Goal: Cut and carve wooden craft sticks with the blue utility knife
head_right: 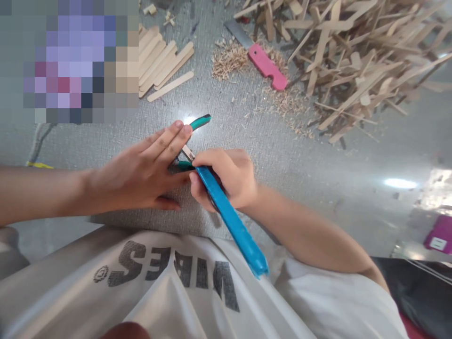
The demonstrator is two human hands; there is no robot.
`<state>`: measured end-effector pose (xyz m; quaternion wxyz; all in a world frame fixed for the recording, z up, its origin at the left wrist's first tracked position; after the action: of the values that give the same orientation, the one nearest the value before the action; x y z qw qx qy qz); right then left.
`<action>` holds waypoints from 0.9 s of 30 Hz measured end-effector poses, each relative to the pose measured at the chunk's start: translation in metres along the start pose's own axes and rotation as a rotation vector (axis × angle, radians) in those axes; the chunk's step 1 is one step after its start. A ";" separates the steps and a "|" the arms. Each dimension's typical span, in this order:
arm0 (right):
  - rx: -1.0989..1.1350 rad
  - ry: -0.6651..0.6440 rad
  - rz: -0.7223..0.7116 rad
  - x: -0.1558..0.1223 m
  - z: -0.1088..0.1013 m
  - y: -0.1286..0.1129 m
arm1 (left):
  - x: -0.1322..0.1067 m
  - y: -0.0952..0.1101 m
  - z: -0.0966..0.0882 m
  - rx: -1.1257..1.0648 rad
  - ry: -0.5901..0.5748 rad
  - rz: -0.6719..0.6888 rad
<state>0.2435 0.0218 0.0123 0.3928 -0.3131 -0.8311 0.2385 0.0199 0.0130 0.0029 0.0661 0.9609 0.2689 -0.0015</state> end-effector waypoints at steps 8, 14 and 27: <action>0.034 0.042 -0.036 -0.002 0.000 0.007 | 0.003 0.002 -0.001 0.013 -0.028 -0.014; 0.041 0.038 -0.024 -0.003 0.000 0.009 | 0.003 0.001 -0.001 -0.014 -0.010 -0.009; 0.042 0.013 -0.005 0.000 0.000 0.007 | 0.003 0.001 -0.001 -0.041 -0.009 -0.008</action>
<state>0.2458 0.0266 0.0074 0.4054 -0.3044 -0.8240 0.2529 0.0228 0.0137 0.0036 0.0872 0.9582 0.2724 -0.0004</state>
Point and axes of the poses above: each hand's wrist, its own x-axis towards the middle knuckle, its own z-axis out of the palm, y = z × x, the point moved 3 cm from there along x, towards the middle knuckle, and after that the axes turned 7 degrees about x, right-handed, at the moved point
